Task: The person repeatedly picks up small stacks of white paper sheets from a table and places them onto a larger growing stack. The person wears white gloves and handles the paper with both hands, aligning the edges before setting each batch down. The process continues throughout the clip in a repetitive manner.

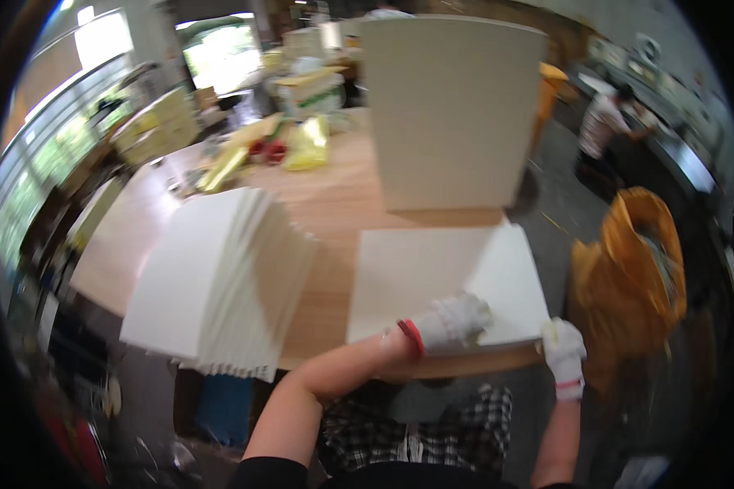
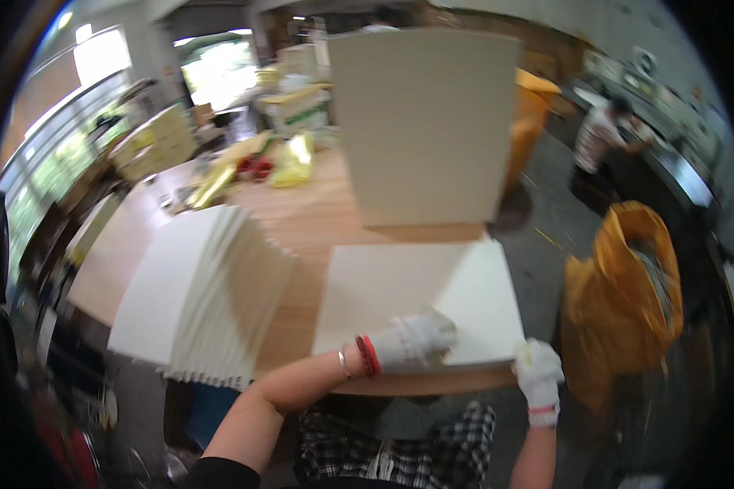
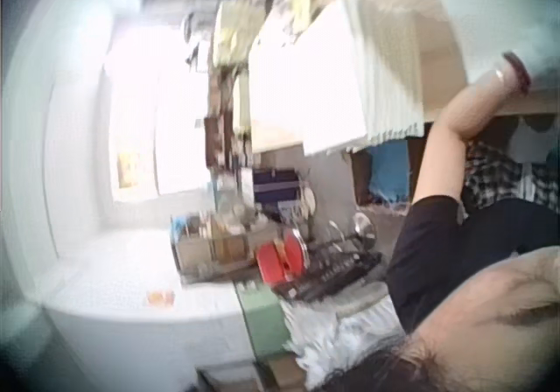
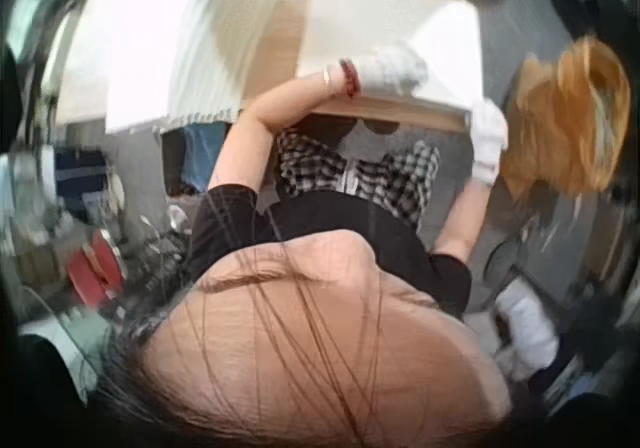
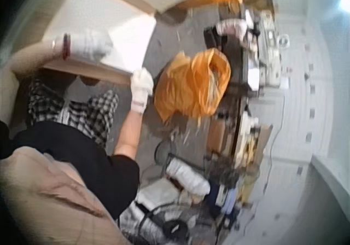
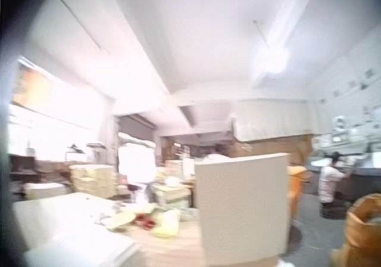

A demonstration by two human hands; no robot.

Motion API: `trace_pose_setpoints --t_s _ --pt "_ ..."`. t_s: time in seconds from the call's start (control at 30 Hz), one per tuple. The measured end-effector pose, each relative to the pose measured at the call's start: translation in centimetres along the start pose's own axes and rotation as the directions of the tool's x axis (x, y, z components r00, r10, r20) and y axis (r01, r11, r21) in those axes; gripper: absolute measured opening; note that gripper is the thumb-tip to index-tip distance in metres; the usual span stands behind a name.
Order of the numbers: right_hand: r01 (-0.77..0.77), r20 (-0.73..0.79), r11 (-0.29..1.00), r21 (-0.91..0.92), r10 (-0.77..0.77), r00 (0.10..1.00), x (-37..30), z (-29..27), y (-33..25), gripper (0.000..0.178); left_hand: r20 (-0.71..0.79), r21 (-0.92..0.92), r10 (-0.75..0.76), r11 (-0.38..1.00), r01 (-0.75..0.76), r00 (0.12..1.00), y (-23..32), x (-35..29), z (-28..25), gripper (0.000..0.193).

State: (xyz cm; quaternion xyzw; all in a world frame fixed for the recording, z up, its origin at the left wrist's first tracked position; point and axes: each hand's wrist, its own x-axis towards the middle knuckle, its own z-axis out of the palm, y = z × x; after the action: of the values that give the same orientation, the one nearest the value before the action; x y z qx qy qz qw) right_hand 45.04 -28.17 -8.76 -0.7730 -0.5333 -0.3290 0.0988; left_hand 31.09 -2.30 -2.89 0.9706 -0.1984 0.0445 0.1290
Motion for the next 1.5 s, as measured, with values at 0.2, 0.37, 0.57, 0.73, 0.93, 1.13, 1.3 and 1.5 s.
trace_pose_setpoints --t_s 0.2,0.37,0.57,0.73,0.93,1.13,1.3,1.5 --pt "-0.252 -0.015 0.873 0.418 0.284 0.959 6.8 -3.4 -0.9 0.029 -0.341 -0.103 0.041 0.991 -0.080 0.939 -0.5 0.7 0.9 0.007" --pt "-0.198 -0.161 0.875 0.442 0.295 0.942 10.5 -1.8 -2.2 0.023 -0.284 -0.317 0.040 0.939 -0.133 0.958 -1.7 1.8 1.7 0.009" --pt "-0.269 -0.169 0.893 0.360 0.346 0.923 9.5 -0.2 -1.3 0.010 -0.028 -0.469 -0.208 0.866 0.171 0.978 -0.3 1.5 -1.0 0.015" --pt "-0.232 -0.288 0.926 0.298 0.318 0.903 9.4 -0.1 -1.6 0.012 -0.098 -0.522 -0.230 0.840 0.147 0.968 -1.7 1.1 0.6 0.029" --pt "-0.232 -0.251 0.858 0.458 0.375 0.892 9.6 -0.8 -1.7 0.015 -0.171 -0.462 -0.096 0.887 0.006 0.980 -2.1 0.8 1.3 0.053" --pt "-0.299 -0.269 0.900 0.318 0.388 0.881 9.5 -0.5 -1.9 0.014 -0.172 -0.429 -0.166 0.900 0.078 0.971 -0.9 1.0 0.1 0.049" --pt "-0.210 -0.348 0.853 0.478 0.403 0.846 9.5 -0.6 -2.0 0.012 -0.286 -0.401 -0.101 0.916 -0.023 0.953 -1.4 1.2 0.8 0.048" --pt "-0.248 -0.274 0.861 0.444 0.394 0.877 9.6 -0.7 -2.0 0.011 -0.015 -0.337 -0.164 0.930 0.149 0.986 -0.5 1.3 -0.7 0.041"
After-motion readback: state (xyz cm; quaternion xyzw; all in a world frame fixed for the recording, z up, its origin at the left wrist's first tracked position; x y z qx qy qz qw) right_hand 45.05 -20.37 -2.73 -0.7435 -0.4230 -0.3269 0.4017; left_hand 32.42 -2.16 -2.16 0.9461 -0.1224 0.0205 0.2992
